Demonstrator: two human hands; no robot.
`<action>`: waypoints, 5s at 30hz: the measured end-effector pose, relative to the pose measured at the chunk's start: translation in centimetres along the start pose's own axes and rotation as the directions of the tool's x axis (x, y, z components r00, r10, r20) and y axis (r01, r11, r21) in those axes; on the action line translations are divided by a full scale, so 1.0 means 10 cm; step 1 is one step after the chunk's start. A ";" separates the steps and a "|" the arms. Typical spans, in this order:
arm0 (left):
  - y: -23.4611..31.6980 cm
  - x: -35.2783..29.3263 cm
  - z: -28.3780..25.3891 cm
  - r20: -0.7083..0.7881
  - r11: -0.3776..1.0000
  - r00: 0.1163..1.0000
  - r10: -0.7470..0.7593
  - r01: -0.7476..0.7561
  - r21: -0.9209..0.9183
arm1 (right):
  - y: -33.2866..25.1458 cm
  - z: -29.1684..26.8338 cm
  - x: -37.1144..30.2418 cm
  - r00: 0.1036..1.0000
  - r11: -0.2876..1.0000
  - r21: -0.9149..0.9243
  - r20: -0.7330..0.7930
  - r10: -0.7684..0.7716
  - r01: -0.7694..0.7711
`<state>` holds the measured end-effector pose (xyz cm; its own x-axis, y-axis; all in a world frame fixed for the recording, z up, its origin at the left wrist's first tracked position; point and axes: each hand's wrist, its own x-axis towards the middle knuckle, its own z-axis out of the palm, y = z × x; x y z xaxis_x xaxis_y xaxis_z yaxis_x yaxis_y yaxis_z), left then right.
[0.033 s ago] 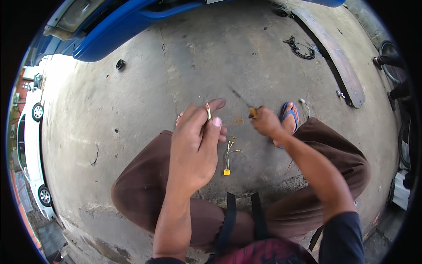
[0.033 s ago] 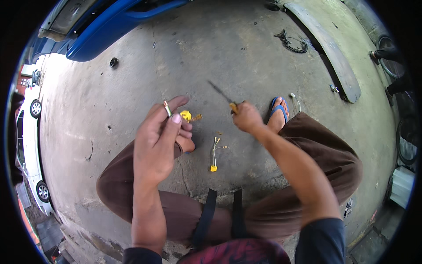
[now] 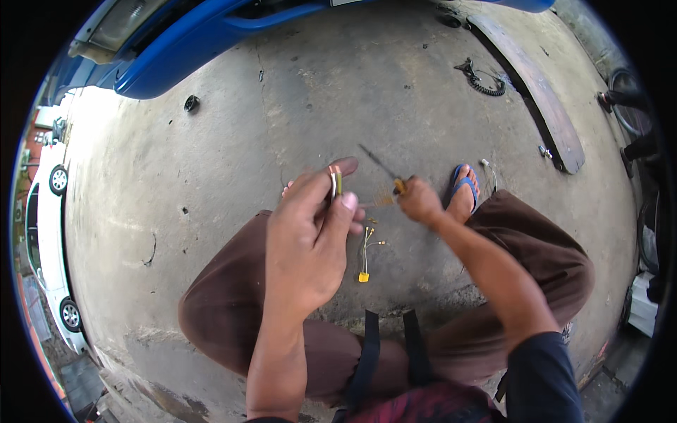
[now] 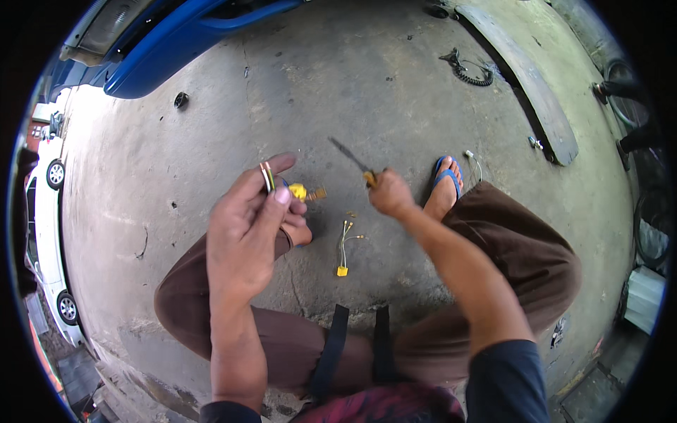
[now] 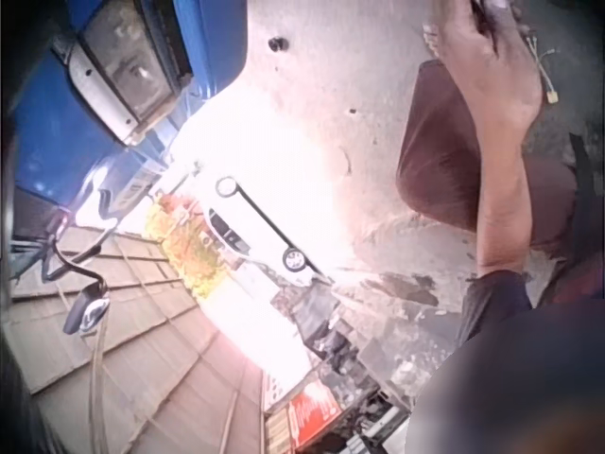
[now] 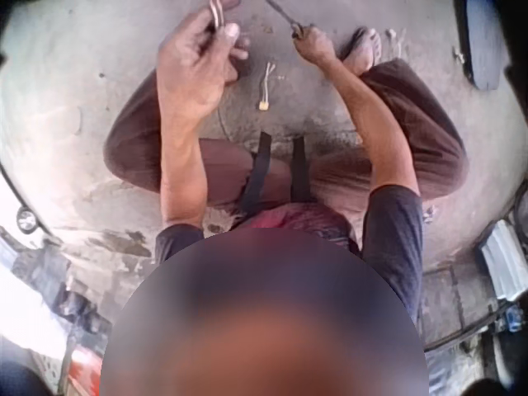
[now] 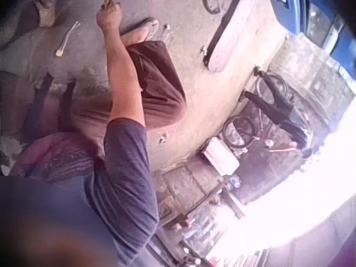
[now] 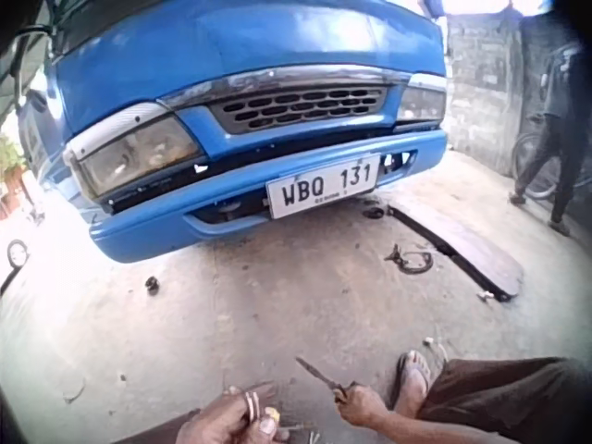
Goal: The person sits on the ground and uses pliers to strip insulation from several wires. They then insert the stripped ends into a white connector and secure them.
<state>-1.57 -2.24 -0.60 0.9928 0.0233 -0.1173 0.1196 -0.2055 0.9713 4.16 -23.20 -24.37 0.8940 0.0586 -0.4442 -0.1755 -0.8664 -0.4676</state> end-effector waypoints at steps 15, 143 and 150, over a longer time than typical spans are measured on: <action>-0.13 0.22 -0.20 -0.156 0.957 0.976 -0.155 0.109 -0.268 | 0.43 1.68 0.02 0.952 0.960 -0.182 -0.184 -0.245 0.212; 0.07 -0.04 -0.14 0.001 0.949 0.983 0.186 -0.179 -0.260 | -0.38 -1.82 -1.32 0.580 0.629 -0.286 -0.244 -0.777 0.723; 0.07 -0.04 -0.10 -0.074 0.944 0.970 0.230 -0.241 -0.227 | -0.41 -1.80 -1.33 0.591 0.652 -0.282 -0.277 -0.757 0.704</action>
<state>-1.85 -1.39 0.34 0.9910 0.0474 0.1252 -0.1263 0.0223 0.9917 0.40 -29.36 -2.76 0.7757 0.5536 0.3030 0.6308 -0.6638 -0.4019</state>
